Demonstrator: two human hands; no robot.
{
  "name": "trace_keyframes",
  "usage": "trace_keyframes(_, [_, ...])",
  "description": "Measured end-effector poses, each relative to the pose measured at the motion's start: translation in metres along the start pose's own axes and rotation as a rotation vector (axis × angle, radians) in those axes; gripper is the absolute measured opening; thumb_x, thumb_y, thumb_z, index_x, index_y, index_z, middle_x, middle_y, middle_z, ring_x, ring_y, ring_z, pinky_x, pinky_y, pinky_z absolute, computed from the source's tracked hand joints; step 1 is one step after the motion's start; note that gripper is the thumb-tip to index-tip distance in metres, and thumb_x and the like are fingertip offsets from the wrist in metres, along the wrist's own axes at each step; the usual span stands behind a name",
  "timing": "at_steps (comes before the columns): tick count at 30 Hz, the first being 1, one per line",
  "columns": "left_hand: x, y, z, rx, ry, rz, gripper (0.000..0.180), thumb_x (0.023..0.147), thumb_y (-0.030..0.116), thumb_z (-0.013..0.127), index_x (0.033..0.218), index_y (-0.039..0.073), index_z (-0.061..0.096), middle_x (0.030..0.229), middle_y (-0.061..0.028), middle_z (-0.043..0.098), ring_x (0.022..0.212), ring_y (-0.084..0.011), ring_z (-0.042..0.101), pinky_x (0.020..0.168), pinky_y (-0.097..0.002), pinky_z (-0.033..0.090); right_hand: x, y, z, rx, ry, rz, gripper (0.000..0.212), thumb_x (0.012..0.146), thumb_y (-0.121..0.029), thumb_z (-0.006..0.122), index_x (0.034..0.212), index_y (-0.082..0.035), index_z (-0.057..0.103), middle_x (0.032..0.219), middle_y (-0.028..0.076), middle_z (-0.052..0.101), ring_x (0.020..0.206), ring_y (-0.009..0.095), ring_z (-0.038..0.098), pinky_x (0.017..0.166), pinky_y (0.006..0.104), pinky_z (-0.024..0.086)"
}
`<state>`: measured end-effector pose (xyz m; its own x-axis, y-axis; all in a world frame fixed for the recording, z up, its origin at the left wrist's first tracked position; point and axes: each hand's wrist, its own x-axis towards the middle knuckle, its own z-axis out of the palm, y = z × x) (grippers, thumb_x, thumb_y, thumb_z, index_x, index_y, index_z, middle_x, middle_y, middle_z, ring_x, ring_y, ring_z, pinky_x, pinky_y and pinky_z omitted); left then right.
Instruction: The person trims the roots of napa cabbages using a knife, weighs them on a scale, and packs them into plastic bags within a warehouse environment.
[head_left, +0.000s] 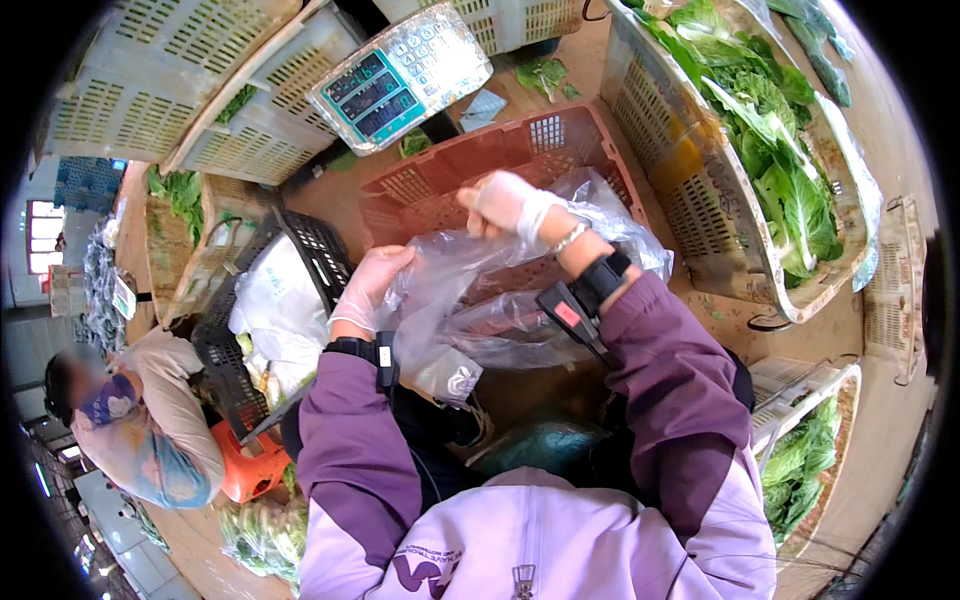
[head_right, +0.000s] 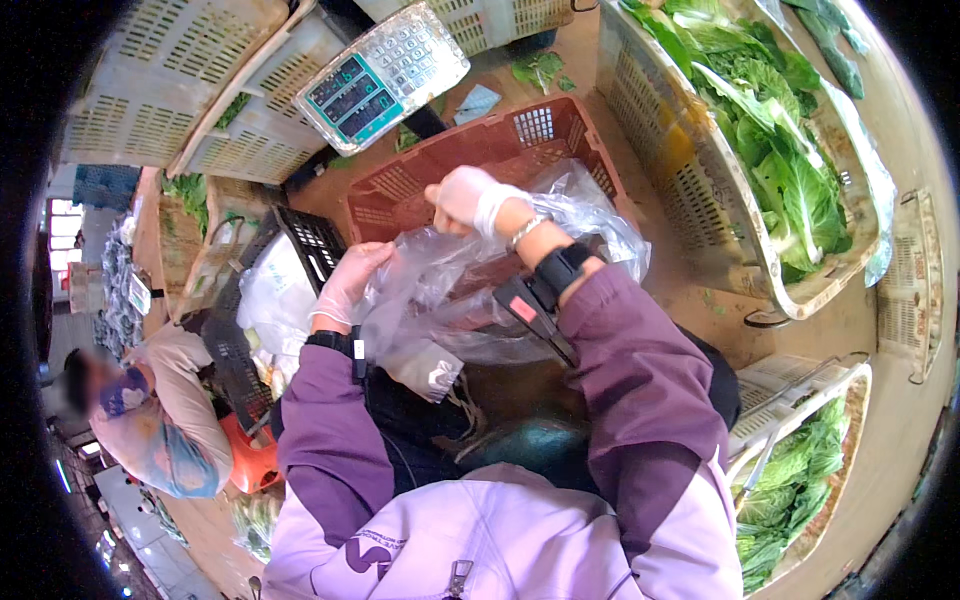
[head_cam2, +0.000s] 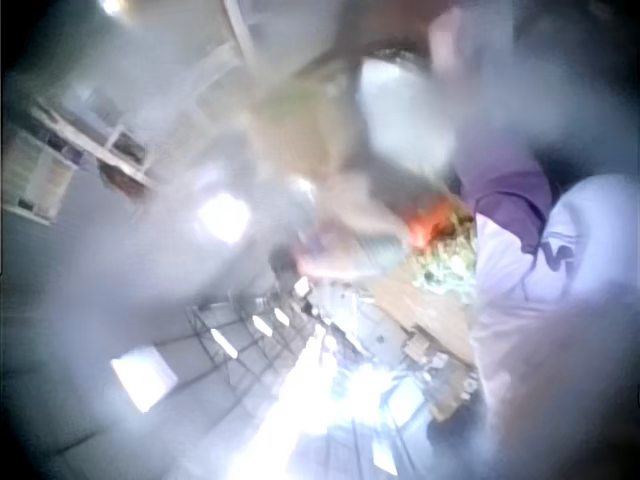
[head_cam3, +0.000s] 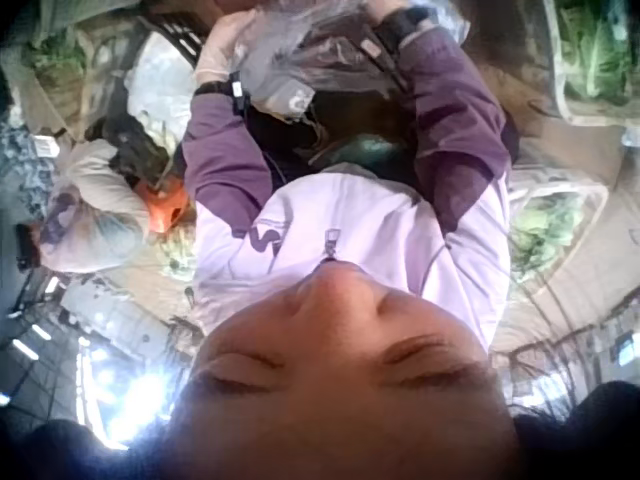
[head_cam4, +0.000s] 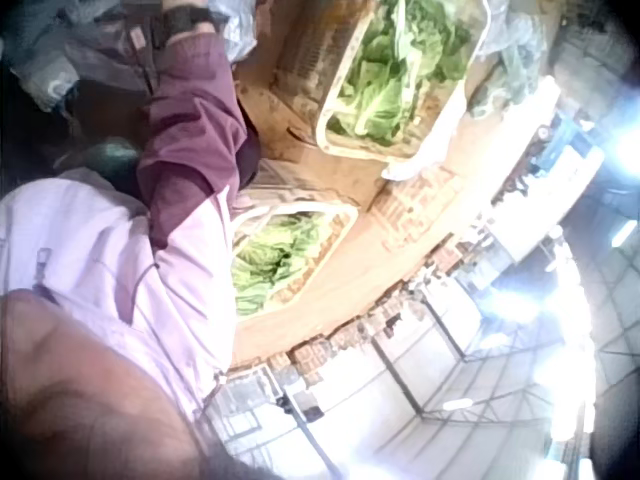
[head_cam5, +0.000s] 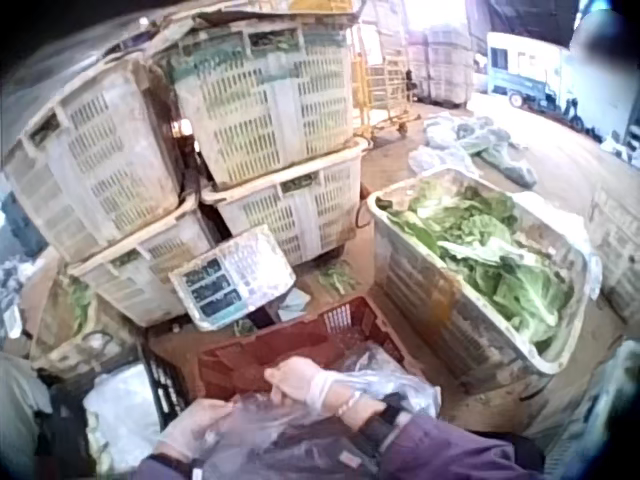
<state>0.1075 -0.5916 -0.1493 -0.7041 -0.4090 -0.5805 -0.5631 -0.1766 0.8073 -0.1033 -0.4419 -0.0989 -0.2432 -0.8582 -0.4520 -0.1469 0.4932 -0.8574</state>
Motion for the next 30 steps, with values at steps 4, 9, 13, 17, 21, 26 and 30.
trace_keyframes(4, [-0.001, 0.003, 0.0, 0.275, 0.225, 0.23, 0.036, 0.084, 0.011, 0.058, 0.118, 0.0, 0.056, 0.114, -0.0107, 0.061, 0.103, -0.0182, 0.057, 0.09, -0.0272, 0.042, 0.016, 0.014, -0.008, 0.076, 0.047, 0.154, 0.027, 0.085, -0.02, 0.048, 0.08, -0.001, 0.066, 0.069, 0.013, 0.067, 0.062, 0.025, 0.065, 0.063, 0.0361, 0.05])
trace_keyframes(9, [-0.04, 0.05, 0.005, 0.942, 0.429, 0.61, 0.053, 0.074, 0.001, 0.055, 0.126, 0.002, 0.048, 0.126, -0.0181, 0.051, 0.119, -0.0292, 0.048, 0.101, -0.0351, 0.036, -0.002, 0.027, -0.011, -0.785, 0.13, -0.23, 0.04, 0.077, -0.019, 0.058, 0.117, -0.017, 0.058, 0.11, 0.012, 0.062, 0.103, 0.027, 0.058, 0.084, 0.034, 0.047])
trace_keyframes(13, [-0.09, 0.057, 0.029, 1.376, 0.266, 0.265, 0.103, 0.059, 0.017, 0.078, 0.143, 0.011, 0.02, 0.146, -0.0177, 0.024, 0.132, -0.0359, 0.027, 0.104, -0.048, 0.028, -0.037, 0.019, -0.01, -1.146, 0.154, -0.359, 0.066, 0.072, -0.022, 0.063, 0.135, -0.022, 0.043, 0.127, 0.014, 0.052, 0.116, 0.033, 0.049, 0.091, 0.0373, 0.044])
trace_keyframes(17, [-0.09, 0.051, 0.058, 1.398, 0.06, 0.24, 0.114, 0.054, 0.022, 0.081, 0.145, 0.011, 0.013, 0.147, -0.0187, 0.017, 0.135, -0.0362, 0.021, 0.105, -0.0493, 0.025, -0.038, 0.022, 0.002, -1.059, -0.004, -0.298, 0.05, 0.072, -0.025, 0.062, 0.121, -0.017, 0.056, 0.111, 0.016, 0.061, 0.104, 0.034, 0.056, 0.087, 0.039, 0.046])
trace_keyframes(21, [-0.059, 0.034, 0.069, 1.097, 0.171, 0.547, 0.061, 0.072, 0.02, 0.071, 0.125, 0.005, 0.046, 0.121, -0.0174, 0.05, 0.111, -0.0274, 0.049, 0.09, -0.0398, 0.04, -0.009, 0.041, 0.006, -0.885, -0.124, -0.228, 0.027, 0.082, -0.027, 0.05, 0.092, -0.009, 0.067, 0.086, 0.018, 0.065, 0.084, 0.035, 0.062, 0.078, 0.0414, 0.047])
trace_keyframes(26, [-0.007, 0.027, 0.046, 0.027, 0.041, 0.319, 0.027, 0.092, 0.021, 0.052, 0.079, -0.001, 0.061, 0.064, -0.0044, 0.059, 0.059, -0.0159, 0.057, 0.06, -0.0281, 0.047, -0.007, 0.047, -0.022, -0.733, -0.118, -0.102, 0.042, 0.088, -0.038, 0.041, 0.094, -0.004, 0.064, 0.087, 0.021, 0.063, 0.086, 0.037, 0.06, 0.079, 0.0417, 0.046])
trace_keyframes(30, [0.039, 0.025, 0.038, -0.33, 0.253, 0.064, 0.025, 0.091, 0.023, 0.053, 0.076, 0.004, 0.056, 0.065, -0.0032, 0.056, 0.054, -0.0142, 0.052, 0.055, -0.029, 0.046, -0.025, 0.031, -0.022, -0.493, 0.627, -0.292, 0.037, 0.085, -0.035, 0.054, 0.094, -0.001, 0.066, 0.092, 0.019, 0.065, 0.088, 0.034, 0.062, 0.08, 0.0394, 0.048])
